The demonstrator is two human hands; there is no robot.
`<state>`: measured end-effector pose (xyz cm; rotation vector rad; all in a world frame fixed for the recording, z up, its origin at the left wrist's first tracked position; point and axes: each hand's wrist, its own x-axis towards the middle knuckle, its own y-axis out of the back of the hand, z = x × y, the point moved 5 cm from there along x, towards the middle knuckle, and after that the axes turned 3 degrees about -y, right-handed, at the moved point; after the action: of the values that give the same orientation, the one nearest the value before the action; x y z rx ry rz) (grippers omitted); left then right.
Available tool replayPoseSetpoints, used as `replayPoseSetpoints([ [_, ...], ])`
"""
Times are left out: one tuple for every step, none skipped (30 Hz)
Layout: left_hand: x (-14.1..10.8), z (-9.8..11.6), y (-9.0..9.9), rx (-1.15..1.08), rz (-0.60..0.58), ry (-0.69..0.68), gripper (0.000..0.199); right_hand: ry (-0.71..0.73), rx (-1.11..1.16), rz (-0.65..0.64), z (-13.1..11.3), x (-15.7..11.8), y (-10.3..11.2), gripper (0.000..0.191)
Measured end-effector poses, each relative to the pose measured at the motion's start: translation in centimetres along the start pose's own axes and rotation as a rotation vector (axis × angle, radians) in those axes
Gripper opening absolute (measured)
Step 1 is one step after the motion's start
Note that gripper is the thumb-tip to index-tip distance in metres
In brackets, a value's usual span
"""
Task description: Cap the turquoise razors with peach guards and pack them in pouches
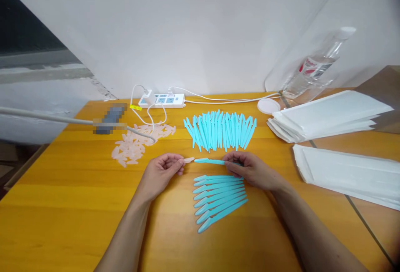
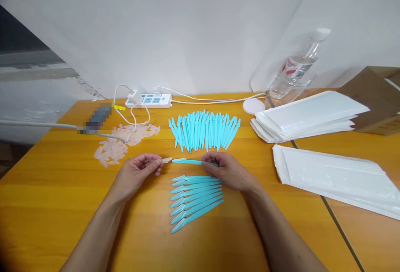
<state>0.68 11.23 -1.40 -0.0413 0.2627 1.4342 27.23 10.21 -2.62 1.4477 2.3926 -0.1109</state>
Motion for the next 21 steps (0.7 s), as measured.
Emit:
replayPoseSetpoints([
  [0.0,-0.1,-0.3,0.009,-0.014,0.004,0.035,-0.004,0.004,-0.007,0.0,0.0,-0.1,0.034],
  [-0.1,-0.2,-0.8,0.015,-0.034,0.004,0.035,-0.008,0.007,-0.015,0.0,0.0,-0.2,0.034],
  [-0.1,-0.3,-1.3,0.022,-0.056,0.0,0.035,-0.013,0.005,-0.022,-0.1,-0.1,-0.3,0.034],
  [-0.1,-0.5,-1.9,0.029,-0.077,-0.01,0.034,-0.014,-0.008,-0.023,-0.1,-0.1,-0.4,0.033],
  [-0.2,-0.6,-2.3,0.039,-0.091,-0.023,0.032,-0.007,-0.036,-0.008,-0.3,-0.2,-0.4,0.032],
  [-0.2,-0.7,-2.6,0.056,-0.1,-0.04,0.031,0.014,-0.084,0.025,-0.5,-0.3,-0.3,0.03],
  [-0.2,-0.7,-2.8,0.085,-0.106,-0.06,0.03,0.051,-0.156,0.074,-0.8,-0.4,-0.2,0.028],
  [-0.3,-0.7,-2.9,0.129,-0.114,-0.082,0.028,0.099,-0.25,0.127,-1.3,-0.5,0.0,0.027],
  [-0.3,-0.6,-2.8,0.19,-0.123,-0.11,0.026,0.152,-0.357,0.177,-1.7,-0.7,0.1,0.027],
  [-0.3,-0.5,-2.7,0.264,-0.139,-0.145,0.024,0.204,-0.465,0.212,-2.2,-0.8,0.0,0.028],
  [-0.4,-0.3,-2.6,0.343,-0.159,-0.187,0.022,0.245,-0.563,0.225,-2.5,-0.9,-0.2,0.03],
  [-0.5,-0.1,-2.6,0.416,-0.181,-0.235,0.02,0.27,-0.643,0.218,-2.8,-0.9,-0.5,0.033],
  [-0.6,0.2,-2.6,0.475,-0.197,-0.285,0.019,0.28,-0.698,0.202,-3.0,-1.0,-0.8,0.034],
  [-0.8,0.5,-2.7,0.517,-0.204,-0.336,0.017,0.281,-0.73,0.185,-3.0,-1.2,-1.1,0.032],
  [-1.0,0.8,-2.9,0.545,-0.202,-0.387,0.016,0.276,-0.748,0.175,-3.1,-1.4,-1.2,0.03],
  [-1.3,1.1,-3.2,0.57,-0.196,-0.438,0.015,0.269,-0.759,0.182,-3.1,-2.0,-1.1,0.028],
  [-1.6,1.4,-3.5,0.599,-0.195,-0.488,0.019,0.259,-0.769,0.207,-3.0,-2.7,-0.7,0.026],
  [-1.9,1.7,-4.0,0.634,-0.212,-0.532,0.027,0.257,-0.784,0.252,-2.9,-3.8,0.0,0.026],
  [-2.2,1.9,-4.6,0.676,-0.251,-0.568,0.035,0.26,-0.806,0.319,-2.6,-5.1,1.2,0.03],
  [-2.5,2.0,-5.1,0.72,-0.303,-0.592,0.04,0.25,-0.835,0.38,-2.0,-6.6,2.8,0.038],
  [-2.7,2.0,-5.6,0.761,-0.357,-0.608,0.042,0.277,-0.875,0.45,-1.4,-8.4,4.8,0.047],
])
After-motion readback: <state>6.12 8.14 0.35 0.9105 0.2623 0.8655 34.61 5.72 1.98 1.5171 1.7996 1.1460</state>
